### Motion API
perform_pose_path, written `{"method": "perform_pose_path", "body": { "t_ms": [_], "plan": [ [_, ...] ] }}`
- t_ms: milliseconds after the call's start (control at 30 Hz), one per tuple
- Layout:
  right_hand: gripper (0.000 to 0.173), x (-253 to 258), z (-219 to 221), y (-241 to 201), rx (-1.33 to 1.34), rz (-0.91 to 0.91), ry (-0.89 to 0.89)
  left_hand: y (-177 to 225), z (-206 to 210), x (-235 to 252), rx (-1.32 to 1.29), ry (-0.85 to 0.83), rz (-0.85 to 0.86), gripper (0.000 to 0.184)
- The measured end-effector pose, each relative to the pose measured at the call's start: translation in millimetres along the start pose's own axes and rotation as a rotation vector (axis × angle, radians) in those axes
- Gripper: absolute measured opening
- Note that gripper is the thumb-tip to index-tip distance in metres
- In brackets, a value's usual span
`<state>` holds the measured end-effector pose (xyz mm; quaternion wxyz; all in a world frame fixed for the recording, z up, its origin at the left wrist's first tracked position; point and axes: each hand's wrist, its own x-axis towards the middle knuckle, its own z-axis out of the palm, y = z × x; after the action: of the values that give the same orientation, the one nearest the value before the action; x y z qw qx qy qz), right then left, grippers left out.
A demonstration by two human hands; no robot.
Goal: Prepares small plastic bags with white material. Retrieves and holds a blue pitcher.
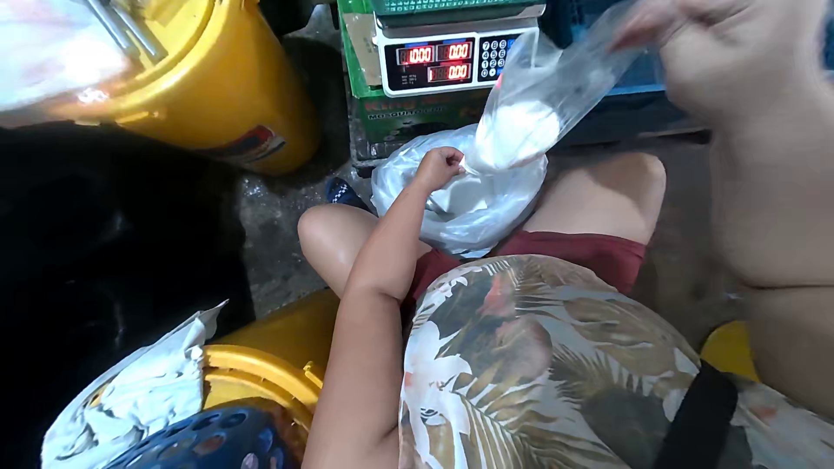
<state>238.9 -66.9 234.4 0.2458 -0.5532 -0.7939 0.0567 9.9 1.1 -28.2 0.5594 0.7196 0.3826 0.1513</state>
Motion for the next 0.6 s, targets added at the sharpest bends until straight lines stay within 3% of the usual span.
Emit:
{"method": "perform_pose_path", "body": {
  "t_ms": [300, 600],
  "plan": [
    [0.034, -30, 69, 22, 0.055, -0.020, -0.062, -35, 19, 14, 0.222, -0.137, -0.243, 0.026],
    [0.032, -39, 81, 28, 0.088, -0.004, -0.074, -32, 21, 15, 0.245, -0.175, -0.283, 0.028]
  ]
}}
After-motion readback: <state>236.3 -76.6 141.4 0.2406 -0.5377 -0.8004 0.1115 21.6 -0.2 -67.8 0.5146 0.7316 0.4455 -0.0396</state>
